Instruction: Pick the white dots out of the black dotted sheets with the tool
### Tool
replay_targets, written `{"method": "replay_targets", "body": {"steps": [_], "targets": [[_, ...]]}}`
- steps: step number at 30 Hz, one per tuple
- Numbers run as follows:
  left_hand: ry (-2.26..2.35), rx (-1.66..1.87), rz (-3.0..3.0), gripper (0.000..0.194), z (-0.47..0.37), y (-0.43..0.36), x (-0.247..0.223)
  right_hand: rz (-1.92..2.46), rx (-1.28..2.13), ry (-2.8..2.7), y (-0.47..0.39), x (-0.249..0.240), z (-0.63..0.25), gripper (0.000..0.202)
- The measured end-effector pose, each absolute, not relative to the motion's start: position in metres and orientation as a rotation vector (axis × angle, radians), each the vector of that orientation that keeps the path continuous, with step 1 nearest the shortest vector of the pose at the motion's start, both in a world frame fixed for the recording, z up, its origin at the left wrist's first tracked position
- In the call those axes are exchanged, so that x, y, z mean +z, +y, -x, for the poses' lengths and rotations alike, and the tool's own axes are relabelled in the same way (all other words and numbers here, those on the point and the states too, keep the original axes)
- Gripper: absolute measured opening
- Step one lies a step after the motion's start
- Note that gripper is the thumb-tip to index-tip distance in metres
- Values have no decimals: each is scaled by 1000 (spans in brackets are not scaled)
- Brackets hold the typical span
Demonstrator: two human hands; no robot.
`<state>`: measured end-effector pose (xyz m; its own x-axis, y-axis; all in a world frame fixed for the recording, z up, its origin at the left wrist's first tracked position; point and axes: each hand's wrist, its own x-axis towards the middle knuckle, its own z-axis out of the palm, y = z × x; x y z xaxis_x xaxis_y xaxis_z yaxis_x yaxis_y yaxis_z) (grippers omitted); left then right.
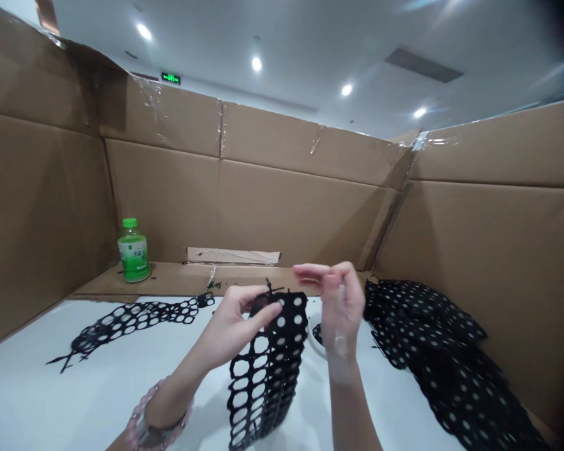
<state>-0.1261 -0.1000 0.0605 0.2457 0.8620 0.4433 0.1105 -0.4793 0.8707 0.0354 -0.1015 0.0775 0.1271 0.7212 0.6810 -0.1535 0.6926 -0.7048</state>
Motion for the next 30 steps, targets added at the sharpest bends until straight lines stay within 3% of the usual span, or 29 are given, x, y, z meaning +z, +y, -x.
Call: {"method": "replay_targets", "body": {"steps": [4, 8, 14, 20, 30], "targets": [[905, 1519, -1586, 17, 130, -99, 63, 440, 837, -1117, -97, 77, -42, 40], [855, 1619, -1451, 14, 130, -100, 67, 470, 959, -1027, -94, 74, -31, 22], [731, 1660, -1382, 15, 133, -98, 66, 354, 1192, -984, -82, 64, -16, 23], [748, 1655, -1386, 16, 136, -101, 65, 259, 1505, -1279, -70, 61, -19, 32], [863, 1627, -1545, 23, 149, -105, 71, 312, 1376, -1260, -81, 58, -9, 28]]}}
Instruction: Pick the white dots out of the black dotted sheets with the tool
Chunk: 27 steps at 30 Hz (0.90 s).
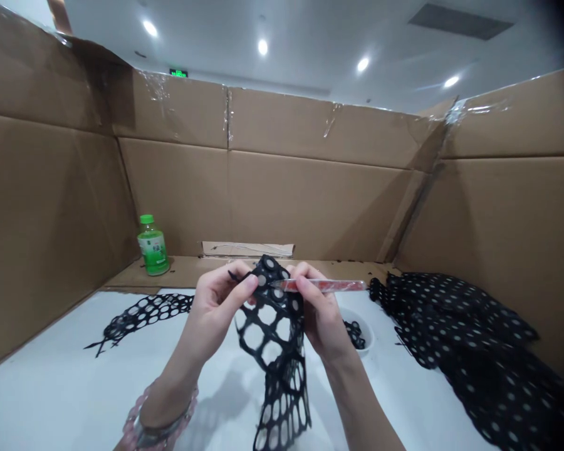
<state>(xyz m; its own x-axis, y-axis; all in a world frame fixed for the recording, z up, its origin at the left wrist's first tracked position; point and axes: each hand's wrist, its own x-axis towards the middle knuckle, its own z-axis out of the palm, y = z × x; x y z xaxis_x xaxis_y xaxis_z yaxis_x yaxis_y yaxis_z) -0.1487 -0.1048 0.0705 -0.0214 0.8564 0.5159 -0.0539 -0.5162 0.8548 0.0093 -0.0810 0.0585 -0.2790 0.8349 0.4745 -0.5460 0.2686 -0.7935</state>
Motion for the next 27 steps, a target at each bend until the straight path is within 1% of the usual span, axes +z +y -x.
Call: {"method": "replay_targets", "body": {"steps": [4, 14, 16, 20, 22, 25, 27], "targets": [[987, 1544, -1702, 25, 156, -105, 74, 355, 1183, -1343, -88, 57, -11, 26], [1030, 1564, -1731, 28, 156, -109, 76, 451, 994, -1414, -97, 56, -6, 25], [1070, 1561, -1805, 27, 156, -109, 76, 504, 866, -1469, -99, 58, -7, 23], [1175, 1600, -2028, 24, 155, -115, 77, 594, 406, -1641, -109, 62, -8, 20], [1198, 1611, -2118, 23, 153, -118, 78, 630, 235, -1679, -115, 64, -6, 21], [1195, 1611, -2180, 22, 151, -121, 78, 688, 81, -1700, -120, 65, -2, 21], [1181, 1610, -2159, 23, 151, -121, 77, 701, 50, -1698, -120, 65, -2, 22]]}}
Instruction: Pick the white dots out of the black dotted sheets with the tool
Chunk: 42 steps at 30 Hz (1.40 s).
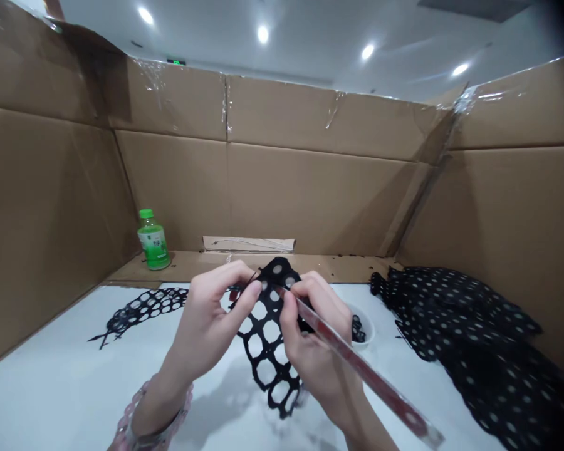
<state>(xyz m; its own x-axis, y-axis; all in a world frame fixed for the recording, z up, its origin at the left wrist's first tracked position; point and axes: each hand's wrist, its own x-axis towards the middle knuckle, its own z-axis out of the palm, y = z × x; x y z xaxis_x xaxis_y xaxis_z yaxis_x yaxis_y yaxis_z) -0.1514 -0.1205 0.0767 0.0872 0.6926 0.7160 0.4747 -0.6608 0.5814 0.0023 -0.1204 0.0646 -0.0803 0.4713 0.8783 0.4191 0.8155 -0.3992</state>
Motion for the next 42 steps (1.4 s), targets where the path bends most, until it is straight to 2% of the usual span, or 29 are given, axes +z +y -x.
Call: {"method": "replay_targets", "body": {"steps": [3, 8, 11, 17, 24, 31, 36, 39, 42], "targets": [[1139, 1594, -2016, 24, 154, -117, 74, 632, 302, -1698, -115, 65, -9, 20], [1020, 1606, -1651, 23, 155, -106, 73, 404, 1117, -1556, -99, 64, -27, 23], [953, 1547, -1503, 22, 152, -102, 73, 383, 1235, -1534, -95, 61, -30, 25], [893, 1399, -1391, 23, 148, -101, 68, 402, 1210, -1571, -95, 61, -33, 26], [899, 1565, -1354, 11, 146, -105, 69, 376, 1240, -1594, -97, 62, -33, 23], [966, 1589, -1468, 10, 147, -108, 74, 432, 1104, -1558, -99, 58, -23, 24], [1149, 1619, -1681, 19, 152, -116, 74, 619, 729, -1720, -108, 59, -15, 21], [1239, 1617, -1844, 14, 152, -123, 73, 689, 415, -1802, -117, 59, -6, 22], [1284, 1567, -1911, 14, 150, -127, 72, 694, 250, -1782, -122, 58, 1, 24]]}}
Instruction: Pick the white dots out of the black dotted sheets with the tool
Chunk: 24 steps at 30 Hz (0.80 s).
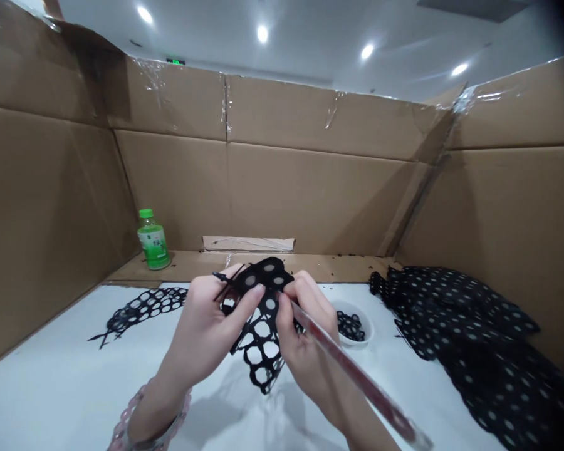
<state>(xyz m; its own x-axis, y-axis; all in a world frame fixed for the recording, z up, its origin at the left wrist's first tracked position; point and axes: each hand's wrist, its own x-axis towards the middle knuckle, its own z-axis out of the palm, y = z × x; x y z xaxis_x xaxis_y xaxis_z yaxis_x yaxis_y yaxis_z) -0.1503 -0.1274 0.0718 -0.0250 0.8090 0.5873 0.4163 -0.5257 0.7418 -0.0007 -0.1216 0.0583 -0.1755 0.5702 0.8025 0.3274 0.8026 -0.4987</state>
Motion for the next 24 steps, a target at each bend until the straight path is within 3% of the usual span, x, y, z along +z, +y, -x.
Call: {"method": "replay_targets", "body": {"steps": [3, 9, 16, 24], "targets": [[1251, 1594, -1842, 13, 149, -125, 72, 708, 360, -1777, -116, 59, -4, 23], [1182, 1689, -1461, 20, 154, -108, 76, 459, 1183, -1677, -91, 58, -27, 29], [940, 1467, -1356, 22, 152, -100, 74, 451, 1152, -1655, -94, 58, -29, 32], [1076, 1554, -1070, 45, 145, -108, 74, 494, 1197, -1722, -98, 60, -40, 30]]}}
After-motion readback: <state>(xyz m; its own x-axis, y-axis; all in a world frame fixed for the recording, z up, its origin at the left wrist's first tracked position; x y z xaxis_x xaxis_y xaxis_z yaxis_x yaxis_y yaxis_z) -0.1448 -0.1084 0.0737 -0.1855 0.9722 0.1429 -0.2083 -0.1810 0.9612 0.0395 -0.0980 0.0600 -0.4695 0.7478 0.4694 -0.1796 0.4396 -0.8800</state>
